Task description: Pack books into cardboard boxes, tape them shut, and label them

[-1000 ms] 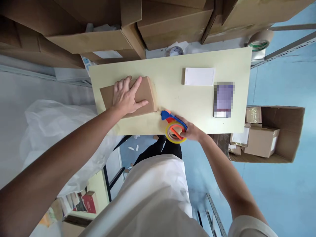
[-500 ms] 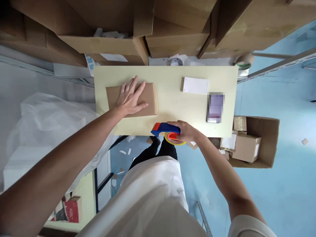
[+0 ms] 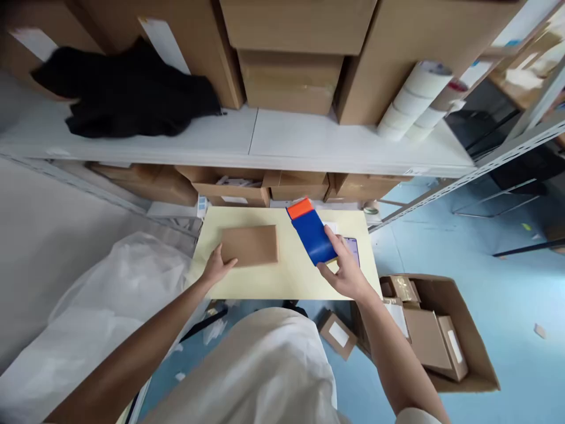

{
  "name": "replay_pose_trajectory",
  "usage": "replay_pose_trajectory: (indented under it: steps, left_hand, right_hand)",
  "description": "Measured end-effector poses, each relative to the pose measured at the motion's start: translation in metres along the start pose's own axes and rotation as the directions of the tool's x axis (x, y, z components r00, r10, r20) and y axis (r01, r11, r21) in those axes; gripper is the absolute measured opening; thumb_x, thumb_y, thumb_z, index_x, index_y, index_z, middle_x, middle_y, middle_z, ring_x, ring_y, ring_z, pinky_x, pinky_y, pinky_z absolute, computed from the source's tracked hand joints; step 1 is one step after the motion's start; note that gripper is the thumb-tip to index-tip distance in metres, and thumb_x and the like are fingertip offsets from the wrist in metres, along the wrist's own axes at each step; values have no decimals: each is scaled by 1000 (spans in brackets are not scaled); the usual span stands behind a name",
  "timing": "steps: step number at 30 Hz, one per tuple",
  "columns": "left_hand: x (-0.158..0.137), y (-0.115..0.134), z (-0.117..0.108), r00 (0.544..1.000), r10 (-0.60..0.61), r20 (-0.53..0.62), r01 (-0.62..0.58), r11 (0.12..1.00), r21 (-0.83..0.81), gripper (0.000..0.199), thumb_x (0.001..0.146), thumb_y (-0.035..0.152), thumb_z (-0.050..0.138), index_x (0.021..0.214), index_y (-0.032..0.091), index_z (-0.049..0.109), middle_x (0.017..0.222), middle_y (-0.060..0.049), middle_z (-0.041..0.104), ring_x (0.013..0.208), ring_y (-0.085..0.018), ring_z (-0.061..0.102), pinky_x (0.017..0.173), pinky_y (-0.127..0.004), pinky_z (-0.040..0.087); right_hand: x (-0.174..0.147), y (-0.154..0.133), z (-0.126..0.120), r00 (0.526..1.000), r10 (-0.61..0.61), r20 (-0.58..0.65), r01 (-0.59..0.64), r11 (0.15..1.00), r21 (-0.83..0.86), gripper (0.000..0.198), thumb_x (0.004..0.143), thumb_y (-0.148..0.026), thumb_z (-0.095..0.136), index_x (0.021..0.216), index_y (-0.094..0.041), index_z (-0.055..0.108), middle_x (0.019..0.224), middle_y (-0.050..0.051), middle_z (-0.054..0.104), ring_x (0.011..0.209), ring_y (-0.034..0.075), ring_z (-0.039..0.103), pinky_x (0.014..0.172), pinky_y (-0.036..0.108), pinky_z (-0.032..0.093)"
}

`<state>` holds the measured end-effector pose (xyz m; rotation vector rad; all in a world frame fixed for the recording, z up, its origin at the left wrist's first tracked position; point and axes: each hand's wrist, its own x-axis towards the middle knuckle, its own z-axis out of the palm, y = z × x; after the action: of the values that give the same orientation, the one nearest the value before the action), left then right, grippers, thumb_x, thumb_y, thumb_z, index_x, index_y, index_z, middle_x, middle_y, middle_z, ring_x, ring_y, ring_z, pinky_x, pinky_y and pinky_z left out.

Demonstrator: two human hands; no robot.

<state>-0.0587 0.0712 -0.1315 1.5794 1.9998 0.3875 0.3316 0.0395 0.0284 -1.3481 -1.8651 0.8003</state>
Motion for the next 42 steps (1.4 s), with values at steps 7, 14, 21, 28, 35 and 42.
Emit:
replay_pose_trajectory:
  steps: [7, 14, 21, 28, 35, 42]
  left_hand:
    - [8, -1, 13, 996, 65, -63, -72, 991, -116, 76, 72, 33, 62, 138, 10, 34, 133, -19, 49, 128, -32, 44, 105, -46, 37]
    - [8, -8, 28, 989, 67, -130, -96, 968, -231, 73, 71, 34, 60, 138, 15, 36, 134, -16, 50, 127, -31, 46, 103, -46, 39]
    - [4, -10, 30, 990, 68, -125, -104, 945, -311, 76, 72, 34, 61, 140, 15, 33, 137, -17, 46, 130, -31, 42, 107, -46, 34]
    - [2, -22, 25, 1000, -30, 10, 31, 860, -509, 101, 67, 40, 70, 146, 14, 13, 144, -21, 34, 129, -30, 43, 103, -43, 39]
    - [-8, -34, 19, 975, 81, 209, 54, 818, -573, 93, 59, 32, 78, 139, 16, 33, 138, -18, 46, 129, -29, 44, 105, -41, 36]
    - [-8, -18, -3, 981, 170, 93, -100, 857, -505, 56, 68, 35, 67, 119, 15, 55, 108, -11, 62, 98, -25, 62, 86, -37, 49]
  right_hand:
    - [128, -56, -29, 931, -305, -201, 206, 893, -401, 60, 82, -33, 60, 137, -22, 40, 125, 13, 58, 114, 31, 54, 95, 49, 44]
    - [274, -51, -10, 938, -337, -83, 204, 728, -654, 43, 84, -18, 49, 125, -8, 52, 106, 21, 65, 98, 31, 58, 93, 49, 40]
    - [306, -34, 2, 947, -315, -64, 184, 694, -697, 47, 84, -17, 45, 128, -4, 48, 107, 24, 63, 99, 32, 58, 89, 50, 43]
    - [162, 10, 47, 904, -322, -282, 144, 850, -507, 58, 85, -24, 46, 142, -18, 31, 139, 18, 40, 131, 31, 36, 104, 53, 33]
    - [-12, 106, 191, 912, 388, 135, -382, 922, -73, 79, 66, -16, 59, 140, -20, 32, 131, 16, 50, 118, 28, 52, 98, 49, 42]
    - [-15, 64, 209, 899, 438, 25, -437, 899, -20, 39, 84, -27, 44, 122, -19, 52, 102, 11, 62, 88, 21, 62, 82, 37, 49]
